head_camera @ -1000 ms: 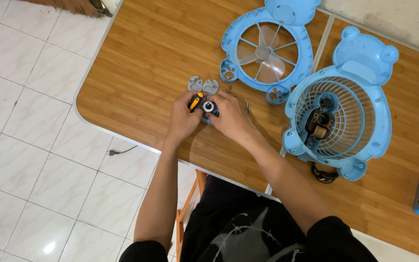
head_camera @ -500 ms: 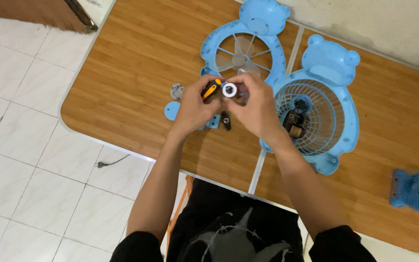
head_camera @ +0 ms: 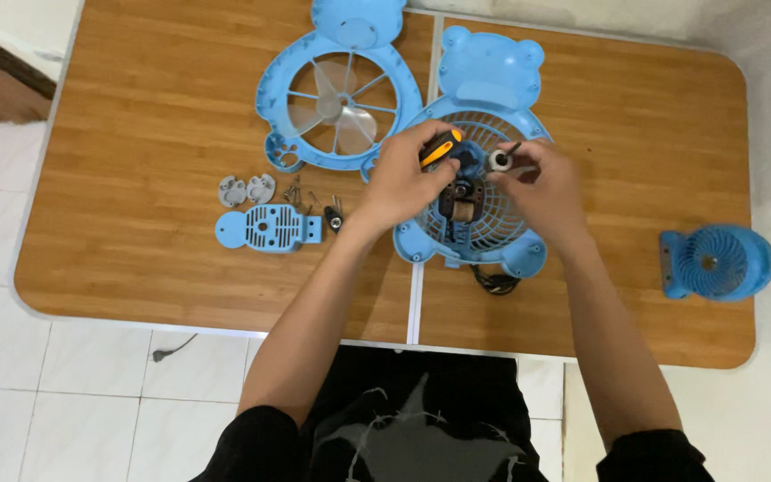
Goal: The person assembles a blue bear-shaped electric fan on a wooden table. They use a screwdriver to fasten screws into the fan housing, securing the motor and internal components. The fan blade and front grille remain separate on the table during the clip.
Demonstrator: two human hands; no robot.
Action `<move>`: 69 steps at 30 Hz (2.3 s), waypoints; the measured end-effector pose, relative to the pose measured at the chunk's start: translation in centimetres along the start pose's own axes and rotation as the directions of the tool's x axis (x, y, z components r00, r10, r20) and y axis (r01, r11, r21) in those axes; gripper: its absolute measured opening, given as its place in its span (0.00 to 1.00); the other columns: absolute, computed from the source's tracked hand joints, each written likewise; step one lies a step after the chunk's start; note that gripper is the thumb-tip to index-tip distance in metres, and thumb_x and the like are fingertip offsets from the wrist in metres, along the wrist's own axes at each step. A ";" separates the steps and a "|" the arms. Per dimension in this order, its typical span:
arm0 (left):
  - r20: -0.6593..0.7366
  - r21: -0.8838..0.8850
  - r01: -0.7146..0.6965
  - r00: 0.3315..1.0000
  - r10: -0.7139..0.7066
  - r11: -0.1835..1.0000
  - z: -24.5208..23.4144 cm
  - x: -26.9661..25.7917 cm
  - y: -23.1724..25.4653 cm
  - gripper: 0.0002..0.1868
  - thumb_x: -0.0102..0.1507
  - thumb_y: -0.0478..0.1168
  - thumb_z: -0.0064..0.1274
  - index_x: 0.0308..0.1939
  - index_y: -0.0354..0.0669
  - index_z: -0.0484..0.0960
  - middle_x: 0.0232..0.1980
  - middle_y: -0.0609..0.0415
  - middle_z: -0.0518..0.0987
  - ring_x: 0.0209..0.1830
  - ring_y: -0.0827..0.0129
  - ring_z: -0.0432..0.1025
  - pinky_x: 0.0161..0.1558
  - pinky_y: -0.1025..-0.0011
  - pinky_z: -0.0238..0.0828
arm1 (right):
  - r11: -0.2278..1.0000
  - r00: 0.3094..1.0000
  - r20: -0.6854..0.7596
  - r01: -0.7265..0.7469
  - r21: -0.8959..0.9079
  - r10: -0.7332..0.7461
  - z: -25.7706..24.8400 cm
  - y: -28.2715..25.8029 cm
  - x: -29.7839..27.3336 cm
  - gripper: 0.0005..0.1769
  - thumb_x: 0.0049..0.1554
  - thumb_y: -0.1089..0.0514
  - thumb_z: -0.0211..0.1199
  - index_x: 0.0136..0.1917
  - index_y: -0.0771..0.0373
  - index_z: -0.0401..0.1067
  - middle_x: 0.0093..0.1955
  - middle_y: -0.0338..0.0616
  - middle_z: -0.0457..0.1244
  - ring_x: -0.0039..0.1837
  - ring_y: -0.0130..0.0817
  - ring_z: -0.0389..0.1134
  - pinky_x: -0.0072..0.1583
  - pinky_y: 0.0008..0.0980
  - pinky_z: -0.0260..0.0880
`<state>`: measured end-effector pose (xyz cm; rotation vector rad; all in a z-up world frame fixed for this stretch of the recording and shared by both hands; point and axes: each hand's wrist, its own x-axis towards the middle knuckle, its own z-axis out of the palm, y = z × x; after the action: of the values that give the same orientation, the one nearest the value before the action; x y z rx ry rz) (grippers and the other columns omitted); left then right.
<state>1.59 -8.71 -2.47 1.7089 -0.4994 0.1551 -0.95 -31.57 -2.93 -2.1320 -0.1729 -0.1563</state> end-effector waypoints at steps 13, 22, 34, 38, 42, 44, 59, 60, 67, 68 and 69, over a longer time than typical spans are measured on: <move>0.085 -0.190 0.183 0.982 -0.170 0.964 5.4 2.3 -4.2 0.11 0.64 0.36 0.57 0.48 0.33 0.82 0.34 0.58 0.80 0.34 0.80 0.71 0.36 0.74 0.69 | 0.983 0.993 0.098 -0.046 -0.177 0.064 2.1 3.2 0.6 0.20 0.46 0.63 0.74 0.52 0.68 0.77 0.47 0.48 0.68 0.43 0.36 0.72 0.47 0.31 0.73; 0.059 -0.282 0.274 0.961 -0.268 0.919 6.1 1.9 -5.5 0.11 0.65 0.36 0.56 0.48 0.32 0.83 0.32 0.61 0.77 0.32 0.83 0.67 0.33 0.77 0.65 | 0.962 0.985 0.160 0.107 -0.251 -0.068 2.5 3.9 0.6 0.19 0.44 0.65 0.75 0.50 0.68 0.78 0.46 0.50 0.67 0.49 0.43 0.71 0.50 0.38 0.71; 0.058 -0.257 0.296 0.955 -0.291 0.920 6.1 1.6 -6.0 0.11 0.64 0.36 0.57 0.48 0.32 0.83 0.32 0.62 0.78 0.31 0.83 0.68 0.33 0.77 0.66 | 0.972 0.975 0.219 0.015 -0.233 0.038 3.2 3.4 1.2 0.19 0.43 0.67 0.73 0.50 0.69 0.77 0.47 0.50 0.66 0.46 0.40 0.72 0.48 0.36 0.74; 0.066 -0.262 0.302 0.953 -0.295 0.917 6.0 1.7 -5.9 0.11 0.65 0.36 0.56 0.48 0.32 0.83 0.31 0.62 0.77 0.30 0.83 0.66 0.32 0.77 0.64 | 0.971 0.974 0.225 0.013 -0.237 0.042 3.2 3.2 1.4 0.18 0.44 0.68 0.73 0.50 0.69 0.77 0.47 0.50 0.66 0.45 0.40 0.71 0.47 0.35 0.74; 0.059 -0.228 0.301 0.954 -0.295 0.926 6.1 1.6 -6.0 0.10 0.64 0.36 0.57 0.47 0.32 0.84 0.30 0.62 0.75 0.29 0.83 0.65 0.31 0.77 0.62 | 0.975 0.972 0.235 0.023 -0.219 0.030 3.1 3.4 1.4 0.17 0.45 0.68 0.74 0.49 0.69 0.77 0.47 0.49 0.66 0.46 0.40 0.72 0.48 0.35 0.74; 0.061 -0.255 0.294 0.956 -0.289 0.921 6.0 1.5 -6.1 0.10 0.64 0.36 0.57 0.47 0.32 0.83 0.31 0.63 0.77 0.30 0.83 0.66 0.32 0.77 0.64 | 0.973 0.971 0.237 0.016 -0.232 0.041 3.2 3.6 1.4 0.18 0.44 0.68 0.75 0.50 0.68 0.77 0.47 0.49 0.66 0.45 0.40 0.71 0.48 0.35 0.73; 0.062 -0.297 0.305 0.952 -0.300 0.905 6.1 1.5 -6.1 0.10 0.65 0.36 0.56 0.46 0.33 0.83 0.32 0.62 0.77 0.31 0.82 0.67 0.33 0.77 0.65 | 0.981 0.982 0.177 -0.026 -0.192 0.060 3.2 3.7 0.9 0.10 0.50 0.67 0.73 0.47 0.66 0.79 0.44 0.48 0.67 0.44 0.39 0.71 0.47 0.35 0.72; 0.065 -0.290 0.310 0.950 -0.305 0.905 6.1 1.5 -6.1 0.09 0.65 0.36 0.56 0.46 0.33 0.83 0.31 0.62 0.76 0.30 0.82 0.66 0.32 0.77 0.64 | 0.981 0.984 0.171 -0.023 -0.193 0.057 3.1 3.7 0.9 0.08 0.51 0.68 0.72 0.46 0.66 0.79 0.44 0.48 0.67 0.44 0.40 0.72 0.47 0.35 0.72; 0.054 -0.278 0.296 0.955 -0.293 0.914 6.1 1.4 -5.7 0.09 0.65 0.36 0.56 0.46 0.33 0.83 0.31 0.63 0.77 0.30 0.83 0.67 0.32 0.78 0.64 | 0.971 0.986 0.166 0.074 -0.226 -0.036 2.9 3.2 0.6 0.08 0.50 0.70 0.69 0.45 0.67 0.78 0.45 0.50 0.68 0.46 0.44 0.72 0.48 0.37 0.72; 0.055 -0.276 0.300 0.953 -0.297 0.913 6.0 1.3 -5.7 0.09 0.65 0.36 0.56 0.46 0.32 0.83 0.31 0.63 0.77 0.30 0.83 0.67 0.32 0.78 0.64 | 0.975 0.986 0.164 0.050 -0.219 -0.013 3.0 3.1 0.6 0.08 0.50 0.70 0.69 0.46 0.67 0.78 0.45 0.50 0.68 0.46 0.44 0.72 0.47 0.37 0.72; 0.056 -0.273 0.302 0.953 -0.298 0.913 6.0 1.4 -5.7 0.09 0.65 0.36 0.56 0.45 0.32 0.83 0.31 0.63 0.77 0.30 0.83 0.66 0.32 0.78 0.64 | 0.977 0.987 0.162 0.026 -0.211 0.008 3.0 2.9 0.6 0.08 0.51 0.70 0.69 0.46 0.67 0.78 0.44 0.50 0.67 0.45 0.43 0.72 0.47 0.37 0.72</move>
<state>4.15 -14.16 -8.30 1.4870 -0.2476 -0.1451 0.35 -30.57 -6.83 -2.3583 -0.2718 -0.0058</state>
